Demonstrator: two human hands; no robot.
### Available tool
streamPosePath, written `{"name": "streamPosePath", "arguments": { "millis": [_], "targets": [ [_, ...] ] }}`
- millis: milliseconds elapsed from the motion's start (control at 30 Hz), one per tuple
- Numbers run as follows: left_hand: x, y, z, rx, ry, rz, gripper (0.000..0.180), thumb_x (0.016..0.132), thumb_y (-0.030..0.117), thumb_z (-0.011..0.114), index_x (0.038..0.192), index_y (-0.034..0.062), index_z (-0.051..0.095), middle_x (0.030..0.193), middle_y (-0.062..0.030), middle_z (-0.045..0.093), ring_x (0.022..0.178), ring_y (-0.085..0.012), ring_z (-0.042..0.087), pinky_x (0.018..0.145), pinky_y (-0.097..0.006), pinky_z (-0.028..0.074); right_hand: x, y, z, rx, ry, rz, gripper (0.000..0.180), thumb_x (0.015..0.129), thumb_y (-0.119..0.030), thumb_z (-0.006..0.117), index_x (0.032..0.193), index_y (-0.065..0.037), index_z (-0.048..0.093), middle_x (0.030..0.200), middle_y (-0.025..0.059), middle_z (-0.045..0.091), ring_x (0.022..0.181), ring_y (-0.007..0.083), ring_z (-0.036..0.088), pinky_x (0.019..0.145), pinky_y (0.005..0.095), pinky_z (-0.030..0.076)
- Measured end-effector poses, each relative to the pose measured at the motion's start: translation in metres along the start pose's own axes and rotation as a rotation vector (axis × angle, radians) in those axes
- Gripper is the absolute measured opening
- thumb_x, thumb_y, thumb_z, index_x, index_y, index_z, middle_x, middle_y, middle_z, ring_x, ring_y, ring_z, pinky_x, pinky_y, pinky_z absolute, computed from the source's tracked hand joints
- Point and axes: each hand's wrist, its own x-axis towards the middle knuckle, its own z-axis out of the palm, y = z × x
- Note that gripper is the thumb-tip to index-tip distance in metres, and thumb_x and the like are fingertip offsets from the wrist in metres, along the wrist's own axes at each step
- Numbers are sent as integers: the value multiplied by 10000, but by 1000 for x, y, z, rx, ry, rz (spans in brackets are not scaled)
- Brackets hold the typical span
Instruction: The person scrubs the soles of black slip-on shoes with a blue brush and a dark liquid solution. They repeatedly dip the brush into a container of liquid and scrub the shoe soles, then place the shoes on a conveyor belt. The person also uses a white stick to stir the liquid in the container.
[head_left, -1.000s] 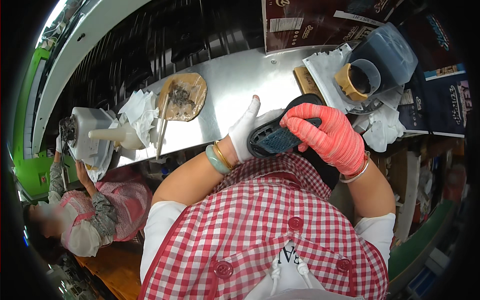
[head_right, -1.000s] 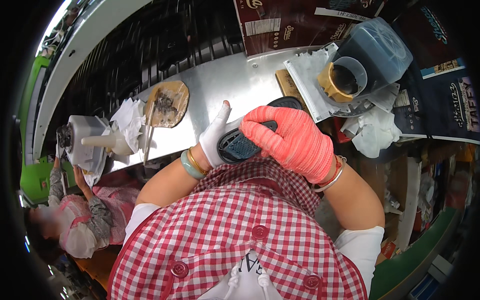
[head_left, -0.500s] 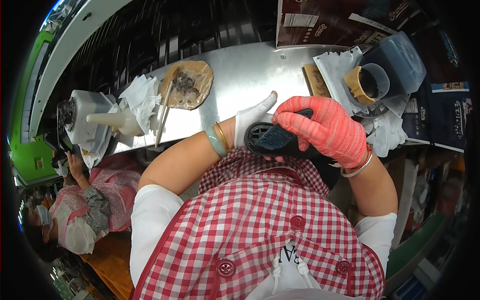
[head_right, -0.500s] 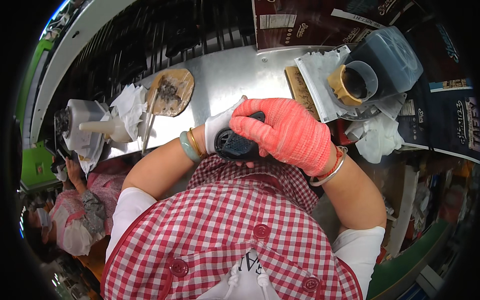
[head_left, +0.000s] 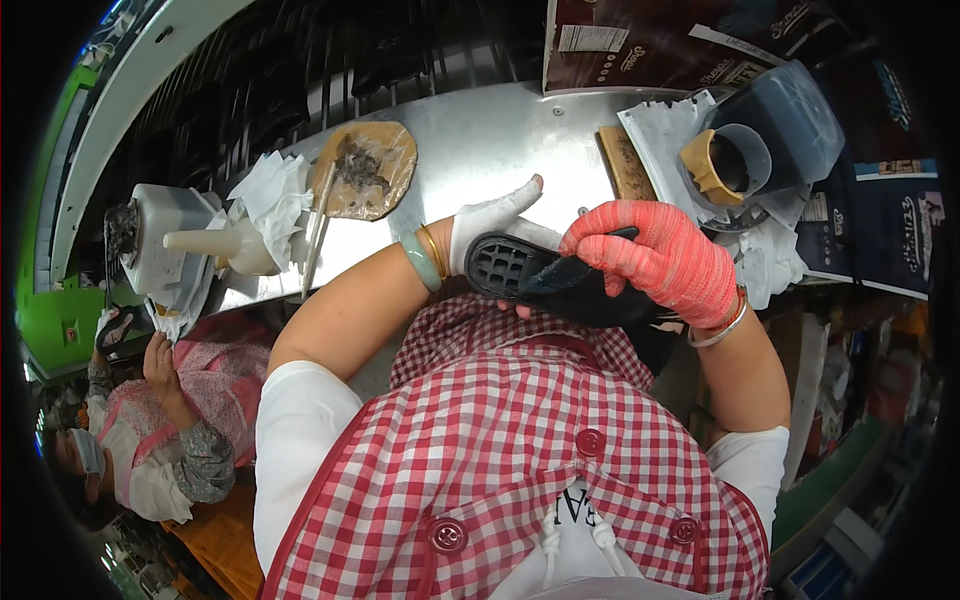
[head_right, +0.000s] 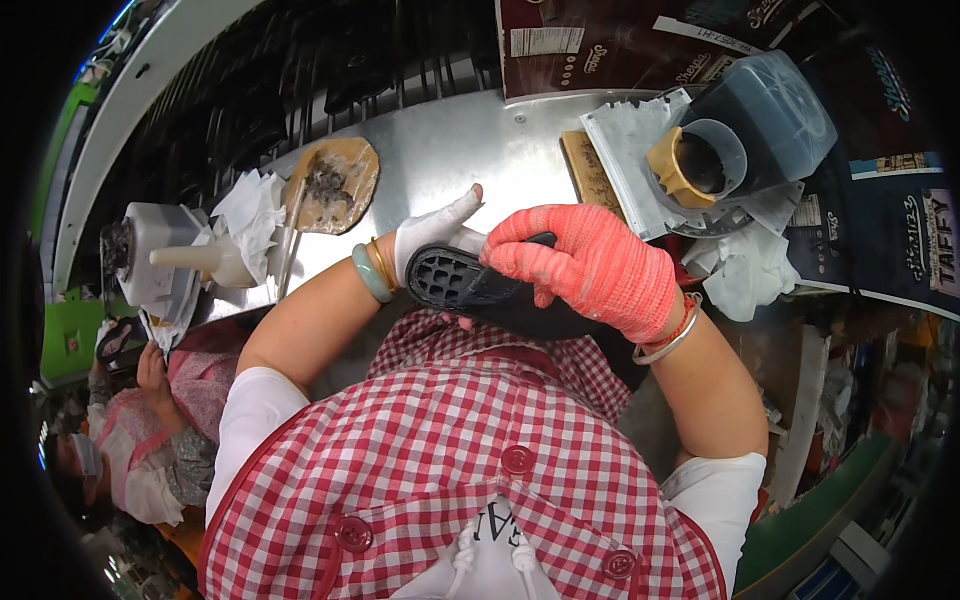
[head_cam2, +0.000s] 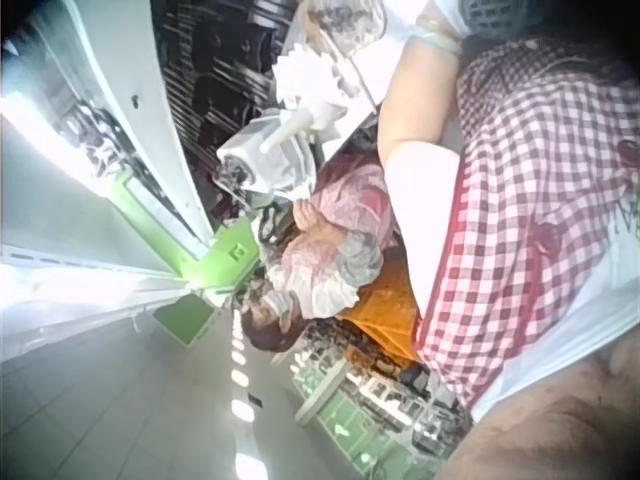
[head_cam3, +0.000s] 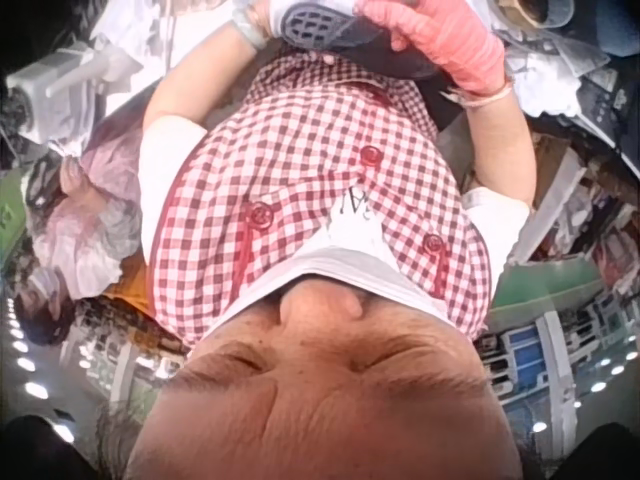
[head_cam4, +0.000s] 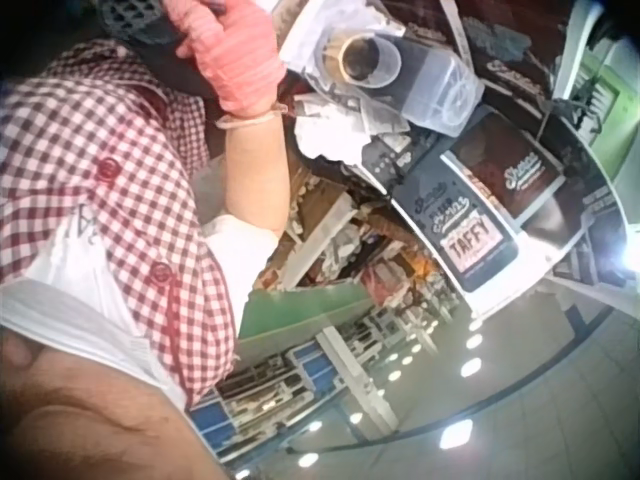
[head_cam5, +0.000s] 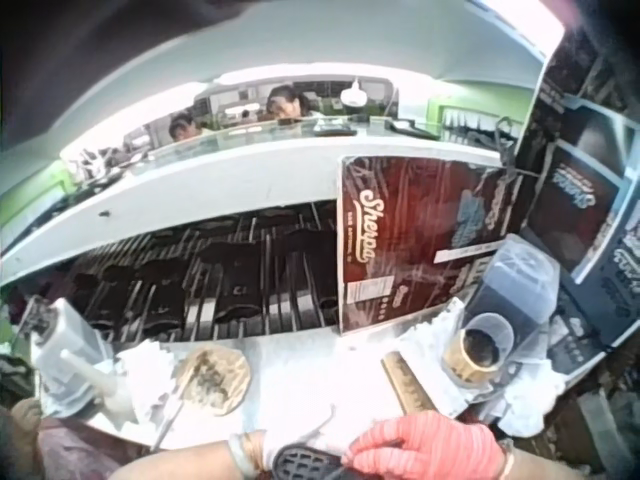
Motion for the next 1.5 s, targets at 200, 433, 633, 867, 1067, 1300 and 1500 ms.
{"name": "streamPosePath", "arguments": {
  "millis": [200,433,633,867,1067,1300,1500],
  "targets": [
    [-2,1,-18,55,-49,-35,1012,772,795,215,1330,-38,351,1085,-254,572,707,-384,646,570,-423,566,-14,39,-17,80,43,-18,225,857,-201,592,985,-25,651,864,37,655,590,86,546,576,216,472],
    [-37,29,-5,-66,56,563,586,901,340,469,1359,10,312,1183,-253,519,887,-405,609,714,-436,533,-56,40,-61,294,574,-299,286,884,-280,585,1017,-33,637,861,-9,640,604,36,547,526,163,392],
    [-42,15,-17,-325,99,970,518,926,293,427,1355,19,330,1359,-176,395,1241,-360,389,1010,-532,337,-56,40,-103,222,1040,-312,276,878,-273,608,1014,-35,638,884,3,642,635,38,534,564,181,431],
    [-11,-49,4,-639,279,617,679,912,589,239,1339,77,374,1315,-188,433,1184,-409,440,859,-551,467,-49,55,-115,140,1064,-166,272,859,-278,625,1001,-48,651,810,24,626,611,72,548,582,216,463],
    [-6,-58,14,-611,251,592,591,936,531,257,1285,88,431,1203,-153,534,1061,-391,542,682,-456,520,-44,70,-128,135,1020,-211,282,855,-285,625,973,-31,653,792,30,626,541,76,556,524,204,436],
    [13,-31,29,-593,31,704,586,926,521,308,1308,88,404,1224,-174,511,1072,-406,527,728,-486,496,-48,69,-98,504,930,-328,263,918,-276,541,1000,-39,621,763,22,633,520,40,560,437,142,390],
    [22,-12,51,-668,-51,774,628,873,444,501,1315,18,369,1236,-291,443,1092,-456,480,807,-554,496,-27,20,-14,551,626,-325,238,915,-242,546,996,-32,621,792,36,636,594,76,612,488,154,451]
  ]
}}
